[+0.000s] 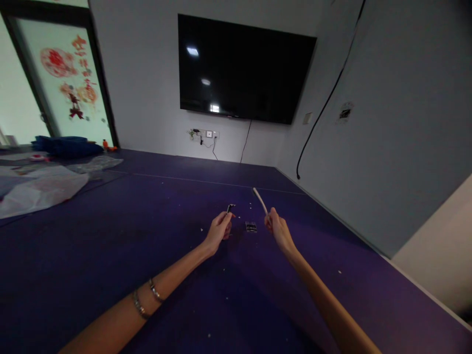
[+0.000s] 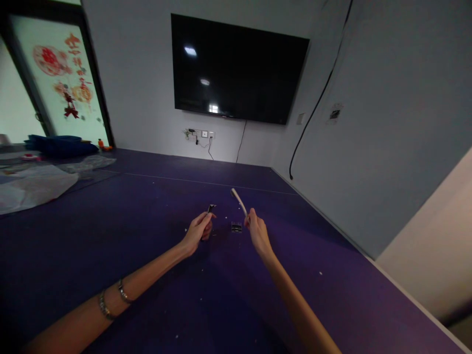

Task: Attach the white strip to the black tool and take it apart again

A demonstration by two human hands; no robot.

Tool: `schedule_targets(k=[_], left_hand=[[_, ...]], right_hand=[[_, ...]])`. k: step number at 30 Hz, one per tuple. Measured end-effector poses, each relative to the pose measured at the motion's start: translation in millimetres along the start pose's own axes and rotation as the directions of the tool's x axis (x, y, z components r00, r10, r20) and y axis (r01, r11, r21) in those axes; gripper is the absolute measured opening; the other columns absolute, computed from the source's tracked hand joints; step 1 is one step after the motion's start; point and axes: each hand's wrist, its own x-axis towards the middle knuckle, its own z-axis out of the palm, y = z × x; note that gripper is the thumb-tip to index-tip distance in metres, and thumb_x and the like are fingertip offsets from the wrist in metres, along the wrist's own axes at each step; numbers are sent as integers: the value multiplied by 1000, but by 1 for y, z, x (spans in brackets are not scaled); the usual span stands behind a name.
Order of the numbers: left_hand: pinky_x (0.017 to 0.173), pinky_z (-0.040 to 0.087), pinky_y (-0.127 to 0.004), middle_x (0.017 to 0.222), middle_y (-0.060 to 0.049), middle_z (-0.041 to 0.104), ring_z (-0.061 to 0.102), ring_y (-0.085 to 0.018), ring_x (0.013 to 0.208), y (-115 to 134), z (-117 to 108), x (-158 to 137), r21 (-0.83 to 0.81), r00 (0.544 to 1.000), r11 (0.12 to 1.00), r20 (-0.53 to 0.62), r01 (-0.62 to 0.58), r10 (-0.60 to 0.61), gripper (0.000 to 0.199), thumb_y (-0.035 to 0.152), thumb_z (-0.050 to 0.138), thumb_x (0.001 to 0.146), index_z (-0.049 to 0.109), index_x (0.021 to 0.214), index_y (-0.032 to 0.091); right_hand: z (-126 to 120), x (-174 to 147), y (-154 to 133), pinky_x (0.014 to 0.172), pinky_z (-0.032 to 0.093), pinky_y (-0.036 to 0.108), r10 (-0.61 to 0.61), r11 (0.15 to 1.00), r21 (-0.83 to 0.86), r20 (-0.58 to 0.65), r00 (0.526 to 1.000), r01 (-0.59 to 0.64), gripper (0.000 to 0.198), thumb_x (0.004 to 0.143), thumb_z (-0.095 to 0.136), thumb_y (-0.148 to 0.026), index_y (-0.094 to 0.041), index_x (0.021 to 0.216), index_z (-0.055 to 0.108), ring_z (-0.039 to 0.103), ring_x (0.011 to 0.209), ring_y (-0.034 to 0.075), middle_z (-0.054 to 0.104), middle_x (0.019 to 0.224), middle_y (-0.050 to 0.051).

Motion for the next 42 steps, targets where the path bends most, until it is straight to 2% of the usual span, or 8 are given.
schedule_targets(k=[3, 6, 15, 21, 30, 34, 39, 42], left_hand=[[32, 13, -14, 49, 10, 29, 18, -1, 34, 2, 2, -4, -70, 999, 997, 41, 17, -14, 33, 50, 53, 77, 50, 77, 17], [31, 13, -13, 49, 9, 31, 17, -1, 34, 4, 5, -8, -129, 995, 990, 96, 48, -36, 32, 49, 52, 78, 49, 76, 17], [29, 10, -12, 44, 10, 26, 14, -1, 32, 2, 11, -14, -125, 984, 983, 135, 134, -117, 33, 48, 50, 80, 45, 70, 17], [29, 9, -12, 43, 11, 25, 14, -2, 32, -1, 12, -17, -120, 978, 979, 152, 164, -145, 33, 48, 50, 80, 44, 69, 17], [29, 9, -12, 42, 11, 24, 13, -2, 31, -1, 14, -18, -157, 971, 970, 180, 184, -155, 32, 47, 50, 80, 44, 68, 18], [29, 8, -12, 42, 11, 23, 12, -2, 32, -3, 16, -20, -163, 957, 959, 212, 233, -196, 34, 48, 49, 80, 42, 67, 18], [30, 6, -12, 43, 10, 23, 11, -2, 33, 2, 17, -25, -211, 909, 920, 331, 332, -252, 35, 48, 46, 82, 39, 66, 18], [30, 6, -13, 44, 9, 21, 9, -3, 34, 4, 14, -25, -266, 834, 847, 456, 461, -311, 36, 48, 42, 84, 37, 64, 18]], right_hand=[[-2, 10, 12, 47, 25, 24, -21, 956, -294, -7, 1000, 18, 55, 80, 32, -59, -19, 45, 41, 37, 42, 11, 39, 41, -1], [-1, 13, 22, 45, 23, 25, -41, 893, -449, -27, 999, 25, 54, 80, 33, -58, -19, 43, 41, 39, 39, 11, 43, 41, 1], [4, 6, 27, 43, 18, 25, -118, 844, -530, -45, 992, 76, 54, 81, 32, -56, -18, 43, 40, 36, 40, 10, 39, 42, 0], [3, 5, 38, 44, 18, 24, -140, 858, -502, -33, 990, 104, 52, 82, 32, -53, -18, 43, 36, 34, 41, 9, 33, 42, -1], [7, 1, 47, 43, 19, 24, -149, 911, -394, -29, 988, 126, 51, 82, 34, -53, -18, 45, 36, 33, 43, 9, 33, 43, -2], [8, 0, 49, 43, 20, 23, -165, 930, -340, -52, 985, 138, 49, 81, 36, -52, -18, 45, 36, 32, 43, 9, 32, 43, -2], [13, -2, 50, 43, 20, 23, -177, 949, -271, -41, 983, 160, 48, 81, 37, -50, -18, 46, 37, 29, 43, 9, 31, 44, -3], [15, -4, 53, 43, 19, 24, -161, 962, -229, -34, 986, 149, 47, 81, 38, -50, -19, 46, 35, 27, 43, 8, 30, 44, -3]])
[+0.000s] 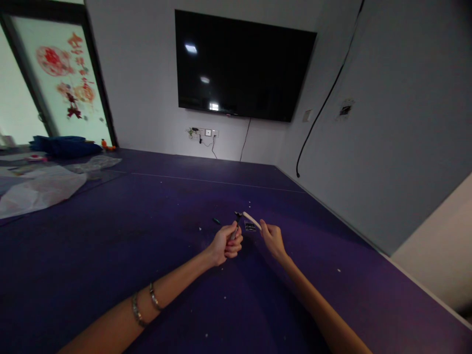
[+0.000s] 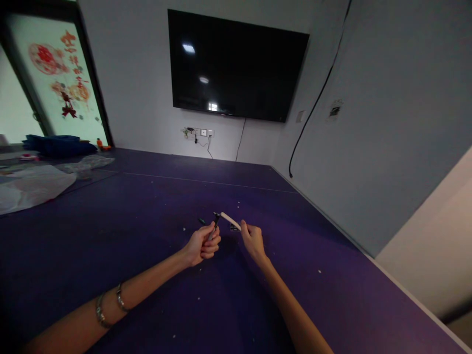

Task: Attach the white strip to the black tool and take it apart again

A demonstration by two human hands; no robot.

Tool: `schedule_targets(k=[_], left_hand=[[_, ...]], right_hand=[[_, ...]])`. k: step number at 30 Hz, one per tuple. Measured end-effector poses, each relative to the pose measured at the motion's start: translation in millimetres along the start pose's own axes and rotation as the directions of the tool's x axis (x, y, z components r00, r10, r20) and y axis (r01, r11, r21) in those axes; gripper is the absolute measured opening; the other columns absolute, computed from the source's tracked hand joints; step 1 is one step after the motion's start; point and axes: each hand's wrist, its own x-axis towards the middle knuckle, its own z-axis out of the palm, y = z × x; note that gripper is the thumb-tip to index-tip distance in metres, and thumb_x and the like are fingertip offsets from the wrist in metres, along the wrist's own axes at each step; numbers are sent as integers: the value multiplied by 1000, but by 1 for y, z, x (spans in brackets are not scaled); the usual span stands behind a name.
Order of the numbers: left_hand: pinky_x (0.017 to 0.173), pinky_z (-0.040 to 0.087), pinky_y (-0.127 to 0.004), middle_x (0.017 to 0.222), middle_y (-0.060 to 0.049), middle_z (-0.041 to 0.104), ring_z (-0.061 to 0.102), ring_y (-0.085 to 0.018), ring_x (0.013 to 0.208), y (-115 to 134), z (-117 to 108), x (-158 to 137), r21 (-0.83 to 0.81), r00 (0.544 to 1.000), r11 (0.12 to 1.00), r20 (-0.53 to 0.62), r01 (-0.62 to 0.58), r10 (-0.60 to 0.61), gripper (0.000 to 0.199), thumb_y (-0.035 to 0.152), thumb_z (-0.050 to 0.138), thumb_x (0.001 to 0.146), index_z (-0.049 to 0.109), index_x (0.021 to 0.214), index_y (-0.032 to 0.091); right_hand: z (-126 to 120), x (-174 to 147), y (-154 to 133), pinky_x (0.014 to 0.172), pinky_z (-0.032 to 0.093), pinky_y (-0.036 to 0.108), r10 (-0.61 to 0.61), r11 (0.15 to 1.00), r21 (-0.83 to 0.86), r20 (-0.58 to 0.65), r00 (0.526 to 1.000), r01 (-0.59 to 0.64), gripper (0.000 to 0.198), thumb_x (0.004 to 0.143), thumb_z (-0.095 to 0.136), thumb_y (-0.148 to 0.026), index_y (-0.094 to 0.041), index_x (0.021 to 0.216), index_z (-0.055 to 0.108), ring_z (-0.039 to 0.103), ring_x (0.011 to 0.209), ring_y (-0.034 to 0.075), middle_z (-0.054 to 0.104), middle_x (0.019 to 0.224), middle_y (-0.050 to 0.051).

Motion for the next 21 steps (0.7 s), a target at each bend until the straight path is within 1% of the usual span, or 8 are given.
schedule_targets(k=[2, 4, 7, 10, 14, 17, 21], left_hand=[[30, 5, -13, 44, 9, 20, 8, -3, 34, 1, -2, 0, -67, 995, 995, 69, 73, -68, 37, 48, 42, 84, 36, 63, 18], [29, 5, -14, 44, 9, 20, 7, -4, 34, 2, -4, -1, -118, 987, 986, 122, 121, -107, 36, 47, 42, 84, 36, 63, 18], [29, 6, -14, 44, 8, 20, 7, -4, 33, 2, -3, -1, -167, 976, 974, 179, 151, -121, 36, 46, 41, 85, 35, 63, 18], [29, 6, -13, 44, 8, 20, 7, -4, 33, 4, -3, -2, -206, 971, 968, 218, 141, -95, 36, 44, 39, 86, 34, 62, 18], [28, 5, -14, 43, 8, 20, 6, -4, 32, 6, -4, -1, -235, 972, 965, 227, 114, -60, 37, 43, 37, 87, 33, 61, 18], [28, 7, -14, 43, 8, 20, 6, -4, 33, 6, -4, 0, -229, 972, 966, 222, 124, -72, 37, 44, 37, 87, 34, 62, 18], [29, 7, -13, 44, 8, 20, 7, -4, 33, 8, -3, -1, -207, 976, 970, 202, 126, -84, 37, 45, 38, 87, 35, 62, 18]], right_hand=[[1, -1, -1, 43, 19, 24, 9, 1000, 18, -17, 1000, -9, 47, 81, 38, -50, -19, 46, 36, 27, 44, 8, 30, 44, -3], [3, -2, -3, 43, 19, 24, 14, 1000, 29, -40, 999, -13, 46, 81, 38, -50, -18, 47, 37, 27, 44, 9, 30, 45, -3], [6, -3, -6, 43, 19, 23, -1, 1000, 30, -45, 999, 3, 46, 81, 37, -49, -18, 47, 37, 27, 44, 8, 30, 45, -3], [7, -5, -3, 43, 20, 23, -17, 1000, 10, -37, 999, 17, 47, 82, 37, -49, -18, 46, 36, 28, 44, 8, 31, 45, -3], [5, -5, 0, 43, 19, 23, -13, 1000, -20, -54, 998, 12, 47, 81, 37, -49, -18, 47, 37, 28, 45, 8, 31, 46, -3], [7, -4, -1, 43, 19, 23, -15, 1000, -6, -82, 997, 15, 47, 81, 37, -50, -18, 47, 36, 26, 44, 8, 30, 45, -3], [8, -4, -2, 43, 19, 23, -18, 1000, -27, -66, 998, 16, 48, 81, 36, -52, -18, 46, 37, 28, 44, 9, 31, 44, -3]])
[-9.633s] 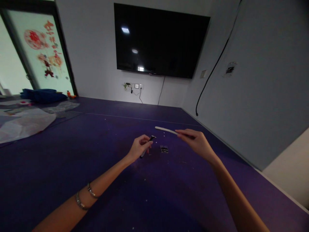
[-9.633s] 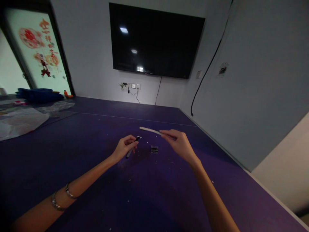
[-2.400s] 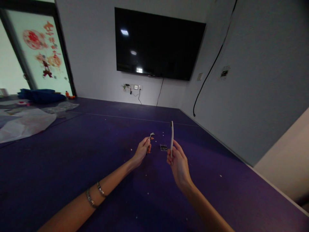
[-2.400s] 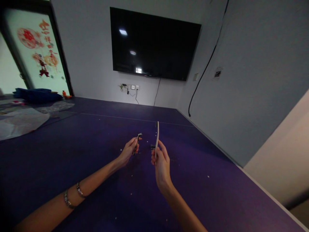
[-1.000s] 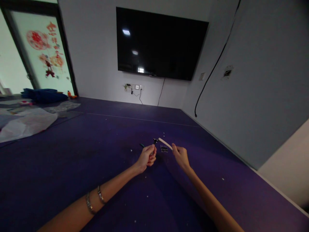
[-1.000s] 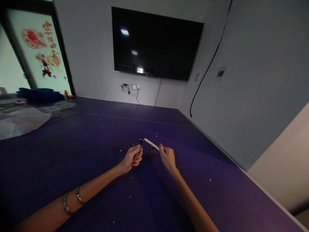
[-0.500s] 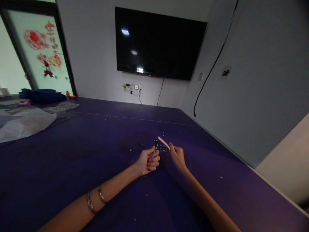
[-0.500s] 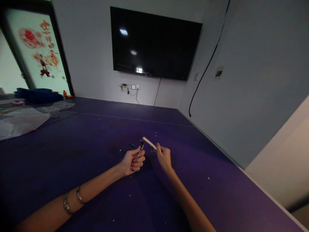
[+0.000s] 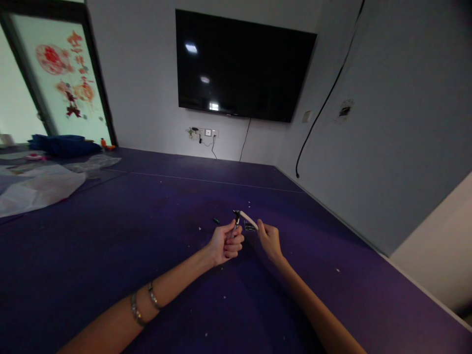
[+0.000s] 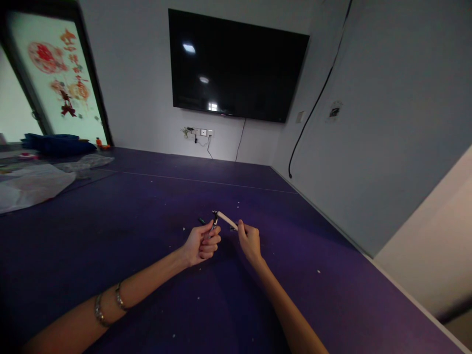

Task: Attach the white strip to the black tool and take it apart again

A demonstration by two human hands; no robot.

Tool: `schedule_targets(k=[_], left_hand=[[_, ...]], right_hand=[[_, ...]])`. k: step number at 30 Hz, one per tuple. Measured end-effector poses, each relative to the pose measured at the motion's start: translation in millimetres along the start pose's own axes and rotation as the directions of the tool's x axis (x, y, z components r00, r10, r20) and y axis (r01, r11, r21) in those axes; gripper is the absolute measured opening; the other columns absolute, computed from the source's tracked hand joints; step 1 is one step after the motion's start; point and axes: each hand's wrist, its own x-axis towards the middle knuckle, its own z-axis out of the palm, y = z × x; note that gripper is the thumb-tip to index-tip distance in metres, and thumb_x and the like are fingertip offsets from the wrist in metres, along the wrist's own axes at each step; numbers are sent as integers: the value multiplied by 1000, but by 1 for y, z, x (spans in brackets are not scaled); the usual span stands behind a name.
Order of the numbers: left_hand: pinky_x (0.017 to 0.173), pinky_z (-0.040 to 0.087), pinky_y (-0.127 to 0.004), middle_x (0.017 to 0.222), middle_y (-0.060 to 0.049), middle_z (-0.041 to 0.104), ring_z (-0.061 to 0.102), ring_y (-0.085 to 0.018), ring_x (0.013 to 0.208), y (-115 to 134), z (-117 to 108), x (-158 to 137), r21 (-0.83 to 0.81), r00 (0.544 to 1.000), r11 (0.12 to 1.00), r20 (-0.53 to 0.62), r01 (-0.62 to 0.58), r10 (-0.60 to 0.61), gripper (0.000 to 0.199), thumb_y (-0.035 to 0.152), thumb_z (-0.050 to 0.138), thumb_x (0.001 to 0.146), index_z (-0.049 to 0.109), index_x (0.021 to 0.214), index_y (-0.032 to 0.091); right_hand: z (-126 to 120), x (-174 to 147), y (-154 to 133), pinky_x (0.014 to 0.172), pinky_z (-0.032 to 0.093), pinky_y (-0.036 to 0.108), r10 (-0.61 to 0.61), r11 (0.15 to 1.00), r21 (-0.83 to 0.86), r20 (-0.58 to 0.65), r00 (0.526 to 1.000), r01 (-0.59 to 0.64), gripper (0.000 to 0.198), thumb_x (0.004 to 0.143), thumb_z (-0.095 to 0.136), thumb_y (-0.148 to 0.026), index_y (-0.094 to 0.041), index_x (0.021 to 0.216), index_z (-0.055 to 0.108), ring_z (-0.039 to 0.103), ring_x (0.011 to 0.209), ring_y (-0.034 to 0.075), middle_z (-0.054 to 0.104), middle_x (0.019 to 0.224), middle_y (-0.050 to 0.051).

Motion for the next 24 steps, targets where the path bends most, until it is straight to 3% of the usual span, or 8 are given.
schedule_targets(k=[11, 16, 20, 22, 24], left_hand=[[29, 6, -13, 45, 8, 19, 7, -4, 34, 4, 4, -2, 110, 999, 994, -46, -8, 13, 39, 47, 37, 87, 34, 61, 18], [29, 8, -13, 45, 9, 21, 9, -3, 33, 12, 2, 0, 264, 978, 956, -125, -128, 165, 37, 48, 43, 84, 37, 63, 18], [29, 13, -13, 45, 10, 26, 16, -3, 32, 15, -11, 4, 448, 910, 861, -207, -239, 360, 35, 48, 48, 81, 41, 67, 17], [30, 16, -14, 45, 10, 28, 20, -3, 32, 14, -19, 5, 528, 876, 811, -230, -254, 424, 34, 48, 49, 80, 42, 69, 17], [31, 19, -15, 46, 9, 30, 23, -3, 32, 13, -23, 6, 587, 848, 764, -234, -267, 476, 33, 49, 49, 80, 43, 71, 18]], right_hand=[[-5, 2, 2, 44, 18, 24, 1, 999, -37, -29, 1000, -2, 49, 80, 35, -54, -19, 45, 34, 27, 44, 9, 29, 43, -3], [-18, 8, -11, 44, 20, 24, 66, 998, 20, -19, 998, -65, 52, 81, 36, -55, -16, 47, 45, 30, 44, 9, 33, 45, -3], [-23, 0, -47, 40, 20, 22, 129, 951, 264, 139, 982, -162, 51, 78, 41, -58, -12, 69, 62, 30, 43, 8, 35, 49, -4], [-22, -10, -67, 37, 17, 20, 198, 862, 402, 294, 935, -309, 50, 75, 46, -60, -13, 77, 61, 26, 39, 6, 34, 49, -6], [-19, -22, -85, 34, 12, 18, 242, 717, 510, 458, 856, -475, 46, 72, 51, -60, -15, 81, 56, 20, 36, 3, 34, 51, -8]])
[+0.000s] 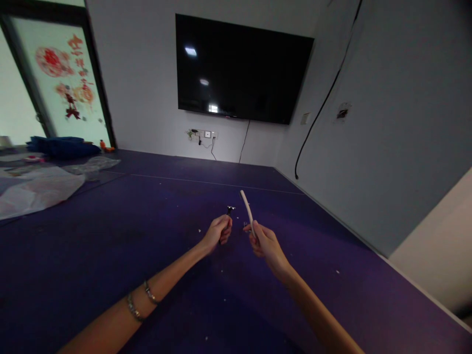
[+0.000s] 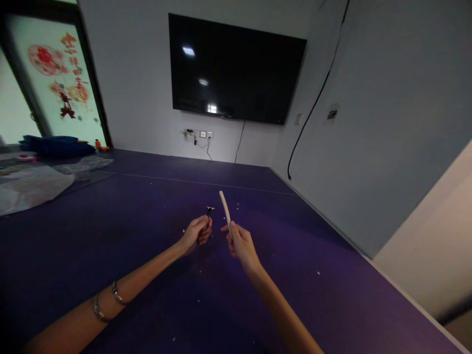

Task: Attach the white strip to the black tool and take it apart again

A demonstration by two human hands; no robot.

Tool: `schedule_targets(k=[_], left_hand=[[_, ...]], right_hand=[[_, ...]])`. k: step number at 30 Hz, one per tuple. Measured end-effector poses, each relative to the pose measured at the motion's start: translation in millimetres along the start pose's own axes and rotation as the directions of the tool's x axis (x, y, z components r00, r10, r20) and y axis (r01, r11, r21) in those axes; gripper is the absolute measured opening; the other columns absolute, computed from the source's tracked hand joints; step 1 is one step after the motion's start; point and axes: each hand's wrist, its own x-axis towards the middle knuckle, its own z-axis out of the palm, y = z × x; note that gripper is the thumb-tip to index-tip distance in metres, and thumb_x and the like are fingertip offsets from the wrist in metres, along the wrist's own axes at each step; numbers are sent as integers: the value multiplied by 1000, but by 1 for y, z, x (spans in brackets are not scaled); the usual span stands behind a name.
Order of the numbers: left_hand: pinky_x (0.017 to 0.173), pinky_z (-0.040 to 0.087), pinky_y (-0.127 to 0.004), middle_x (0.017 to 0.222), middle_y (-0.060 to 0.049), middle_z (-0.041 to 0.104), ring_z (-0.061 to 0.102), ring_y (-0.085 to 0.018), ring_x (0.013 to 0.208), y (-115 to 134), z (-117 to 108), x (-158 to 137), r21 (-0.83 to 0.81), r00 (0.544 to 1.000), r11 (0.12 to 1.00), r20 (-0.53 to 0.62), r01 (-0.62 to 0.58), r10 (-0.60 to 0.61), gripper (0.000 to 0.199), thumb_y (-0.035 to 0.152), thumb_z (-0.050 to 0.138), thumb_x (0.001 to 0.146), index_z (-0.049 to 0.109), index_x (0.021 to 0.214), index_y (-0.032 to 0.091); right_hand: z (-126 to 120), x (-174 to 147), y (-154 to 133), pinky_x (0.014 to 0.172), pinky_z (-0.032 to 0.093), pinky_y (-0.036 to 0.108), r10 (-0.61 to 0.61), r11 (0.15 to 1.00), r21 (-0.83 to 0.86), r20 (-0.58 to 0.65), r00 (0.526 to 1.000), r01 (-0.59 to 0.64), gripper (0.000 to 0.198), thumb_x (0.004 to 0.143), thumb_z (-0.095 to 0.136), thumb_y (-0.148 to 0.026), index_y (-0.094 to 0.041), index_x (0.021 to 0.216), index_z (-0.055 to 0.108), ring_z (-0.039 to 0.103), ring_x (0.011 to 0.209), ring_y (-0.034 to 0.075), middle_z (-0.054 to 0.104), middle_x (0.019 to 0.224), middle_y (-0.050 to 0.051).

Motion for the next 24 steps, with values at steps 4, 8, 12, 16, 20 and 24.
schedule_targets(k=[4, 8, 12, 16, 20, 24], left_hand=[[33, 25, -16, 48, 9, 32, 24, -3, 34, -1, 3, -1, 82, 997, 994, -15, -68, 69, 32, 48, 48, 80, 45, 74, 17], [34, 25, -16, 49, 9, 32, 25, -3, 35, 1, 8, -2, 101, 997, 992, -20, -70, 72, 31, 47, 49, 80, 44, 72, 17], [34, 23, -15, 50, 9, 31, 25, -3, 36, -1, 8, -1, 70, 996, 994, -23, -83, 85, 32, 48, 52, 79, 40, 71, 18], [34, 22, -15, 50, 9, 30, 24, -3, 37, -5, 9, -2, 79, 996, 993, -8, -85, 86, 33, 48, 50, 80, 39, 70, 18], [34, 22, -15, 51, 9, 31, 25, -3, 38, -7, 12, -4, 93, 997, 993, 23, -73, 72, 33, 47, 48, 82, 39, 71, 18], [34, 21, -15, 52, 9, 29, 23, -3, 38, -8, 12, -4, 65, 998, 996, 27, -59, 57, 32, 46, 48, 82, 39, 72, 18]], right_hand=[[22, -20, -5, 33, 8, 15, 153, 950, 247, 175, 973, -194, 38, 69, 59, -54, -19, 80, 47, 19, 35, 1, 39, 52, -9], [33, -34, 1, 34, 7, 15, 214, 914, 289, 247, 945, -283, 37, 69, 61, -52, -21, 80, 44, 20, 35, 2, 39, 48, -10], [40, -50, 11, 34, 6, 15, 261, 879, 335, 254, 931, -338, 40, 67, 63, -54, -22, 79, 42, 17, 35, 1, 33, 46, -12], [42, -54, 6, 34, 3, 16, 258, 875, 363, 213, 942, -322, 41, 66, 65, -53, -21, 77, 42, 13, 35, 1, 29, 45, -12], [44, -51, 4, 35, 3, 16, 248, 870, 389, 184, 951, -302, 43, 63, 67, -53, -21, 76, 42, 13, 36, 1, 27, 45, -13], [46, -55, 12, 35, 4, 16, 277, 863, 397, 147, 950, -313, 43, 65, 64, -56, -21, 79, 44, 14, 36, 1, 27, 46, -13]])
